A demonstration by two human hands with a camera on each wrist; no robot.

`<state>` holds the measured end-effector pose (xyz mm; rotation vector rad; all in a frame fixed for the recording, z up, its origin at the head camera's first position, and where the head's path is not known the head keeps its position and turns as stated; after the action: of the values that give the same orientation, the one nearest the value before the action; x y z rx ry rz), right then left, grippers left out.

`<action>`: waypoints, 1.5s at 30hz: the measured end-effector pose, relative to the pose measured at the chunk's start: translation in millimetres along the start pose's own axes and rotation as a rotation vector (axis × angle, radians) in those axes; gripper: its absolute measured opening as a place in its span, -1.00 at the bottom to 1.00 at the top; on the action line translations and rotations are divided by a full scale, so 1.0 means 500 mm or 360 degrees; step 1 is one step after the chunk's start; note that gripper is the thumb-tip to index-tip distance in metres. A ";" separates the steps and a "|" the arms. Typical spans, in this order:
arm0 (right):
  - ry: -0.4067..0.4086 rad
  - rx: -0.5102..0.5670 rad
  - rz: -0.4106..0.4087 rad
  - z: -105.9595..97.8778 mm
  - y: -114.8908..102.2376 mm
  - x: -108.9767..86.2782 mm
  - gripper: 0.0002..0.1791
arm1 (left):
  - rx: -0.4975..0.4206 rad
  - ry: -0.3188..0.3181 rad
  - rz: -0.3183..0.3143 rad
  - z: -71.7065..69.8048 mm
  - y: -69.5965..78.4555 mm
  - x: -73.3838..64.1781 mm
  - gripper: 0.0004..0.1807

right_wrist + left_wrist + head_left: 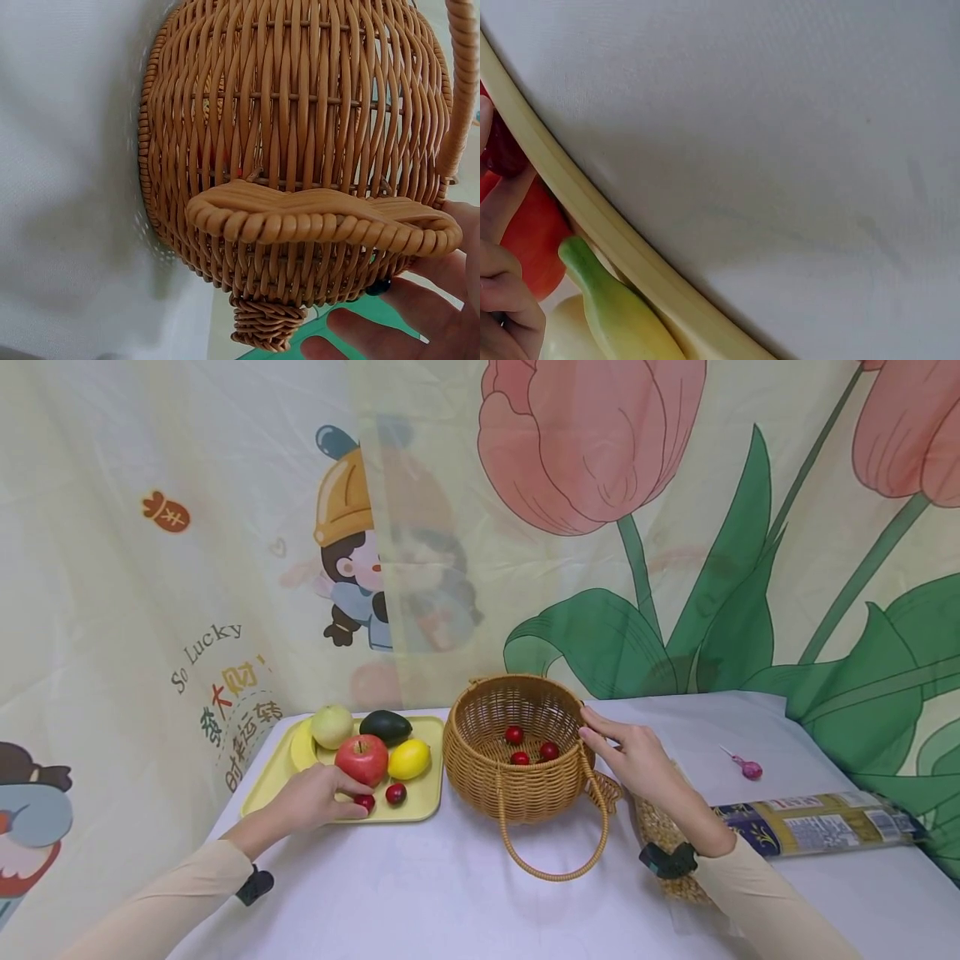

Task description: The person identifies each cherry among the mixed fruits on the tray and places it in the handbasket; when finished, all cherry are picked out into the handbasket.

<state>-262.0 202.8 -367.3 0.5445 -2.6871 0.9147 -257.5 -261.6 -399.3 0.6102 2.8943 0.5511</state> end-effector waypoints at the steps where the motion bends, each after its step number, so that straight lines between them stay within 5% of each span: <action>1: 0.0001 0.0001 -0.0002 0.000 0.000 0.000 -0.46 | 0.0008 -0.0003 -0.0004 -0.001 0.000 0.000 -0.61; 11: 0.0004 0.0002 0.0007 0.001 -0.001 0.001 -0.45 | 0.0144 -0.0022 0.0114 -0.032 0.006 -0.018 -0.62; 21: 0.0013 -0.0003 0.0014 -0.001 -0.003 0.000 -0.45 | 0.0127 0.0008 0.0068 -0.102 0.033 -0.049 -0.60; 26: 0.0017 0.0007 0.0007 -0.001 -0.003 0.000 -0.45 | 0.0111 0.0018 0.0178 -0.138 0.052 -0.045 -0.58; 36: 0.0026 0.0009 -0.0012 0.003 0.000 0.001 -0.44 | 0.0096 -0.0054 0.0281 -0.182 0.128 0.021 -0.61; 45: 0.0022 0.0008 0.0009 0.004 -0.004 0.001 -0.43 | 0.0139 -0.0037 0.0541 -0.211 0.197 0.109 -0.63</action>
<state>-262.0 200.2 -367.5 0.5297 -2.6758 0.9239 -292.5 -189.6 -267.5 1.1250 2.8185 0.4518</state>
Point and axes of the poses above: each hand's wrist, its own x-axis towards the middle knuckle, its own z-axis out of the palm, y = z × x, the point moved 2 cm from there along x, towards the middle knuckle, and after that the axes turned 2 degrees about -y, right-handed, at the moved point
